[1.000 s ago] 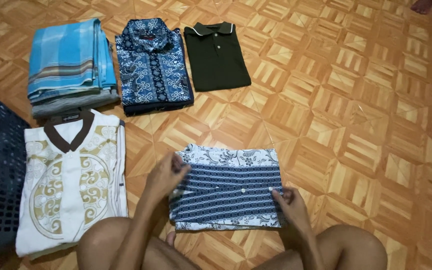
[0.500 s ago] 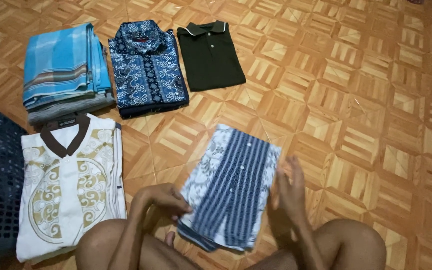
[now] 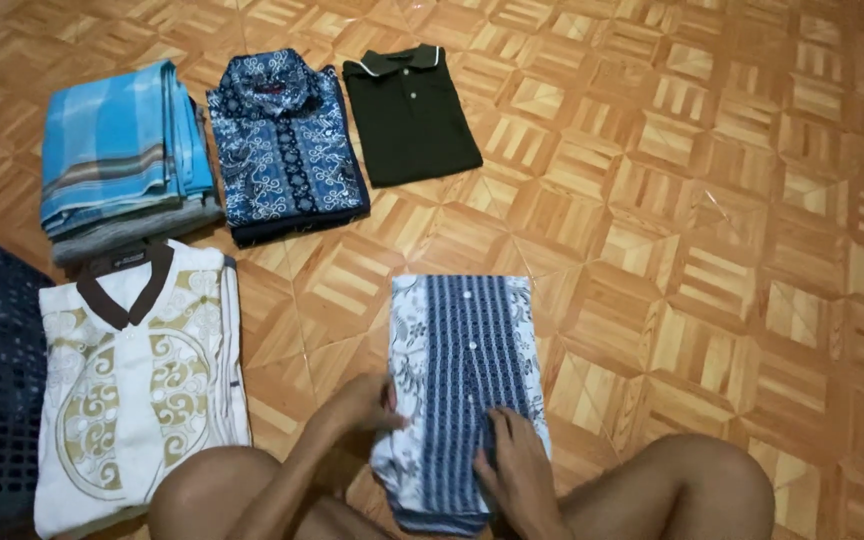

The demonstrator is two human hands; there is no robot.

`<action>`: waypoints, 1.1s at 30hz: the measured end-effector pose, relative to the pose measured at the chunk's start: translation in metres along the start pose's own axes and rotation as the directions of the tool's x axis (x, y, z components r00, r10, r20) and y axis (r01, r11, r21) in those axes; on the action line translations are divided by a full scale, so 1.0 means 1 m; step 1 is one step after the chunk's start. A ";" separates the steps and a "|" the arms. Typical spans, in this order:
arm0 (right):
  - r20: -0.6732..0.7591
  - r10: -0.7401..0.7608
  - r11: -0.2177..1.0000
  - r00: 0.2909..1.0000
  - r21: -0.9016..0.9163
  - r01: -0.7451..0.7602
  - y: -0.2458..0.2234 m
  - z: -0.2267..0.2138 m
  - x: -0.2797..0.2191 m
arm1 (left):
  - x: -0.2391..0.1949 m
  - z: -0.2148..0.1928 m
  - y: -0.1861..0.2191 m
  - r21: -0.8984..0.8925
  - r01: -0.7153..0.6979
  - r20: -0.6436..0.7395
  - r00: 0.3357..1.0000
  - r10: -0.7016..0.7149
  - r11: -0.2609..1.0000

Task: The person folds a shirt by hand and places it in a stack with other folded clothes.

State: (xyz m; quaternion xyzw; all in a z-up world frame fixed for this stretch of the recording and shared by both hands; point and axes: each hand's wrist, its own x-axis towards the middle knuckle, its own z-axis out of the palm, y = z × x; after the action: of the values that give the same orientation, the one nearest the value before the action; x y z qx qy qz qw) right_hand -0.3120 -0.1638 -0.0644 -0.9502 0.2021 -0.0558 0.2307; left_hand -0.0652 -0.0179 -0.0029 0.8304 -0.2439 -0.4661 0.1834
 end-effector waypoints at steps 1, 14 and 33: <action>-0.028 0.017 1.000 0.999 -0.021 -0.018 -0.002 -0.005 -0.002 | -0.013 -0.004 0.012 0.136 0.053 0.092 0.994 -0.066 0.989; -0.053 0.320 0.867 0.946 0.420 -0.270 0.010 0.018 0.025 | 0.004 0.092 0.052 0.000 -0.293 -0.371 0.888 0.272 0.956; 0.033 0.438 0.779 0.899 0.485 -0.397 0.033 0.044 0.028 | 0.008 0.097 0.055 0.027 -0.344 -0.374 0.867 0.329 0.939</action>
State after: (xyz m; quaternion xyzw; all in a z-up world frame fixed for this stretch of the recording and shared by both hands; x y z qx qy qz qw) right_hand -0.2892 -0.1836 -0.1180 -0.7911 0.3965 -0.0902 0.4569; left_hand -0.1586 -0.0749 -0.0274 0.8446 -0.3359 -0.2656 0.3215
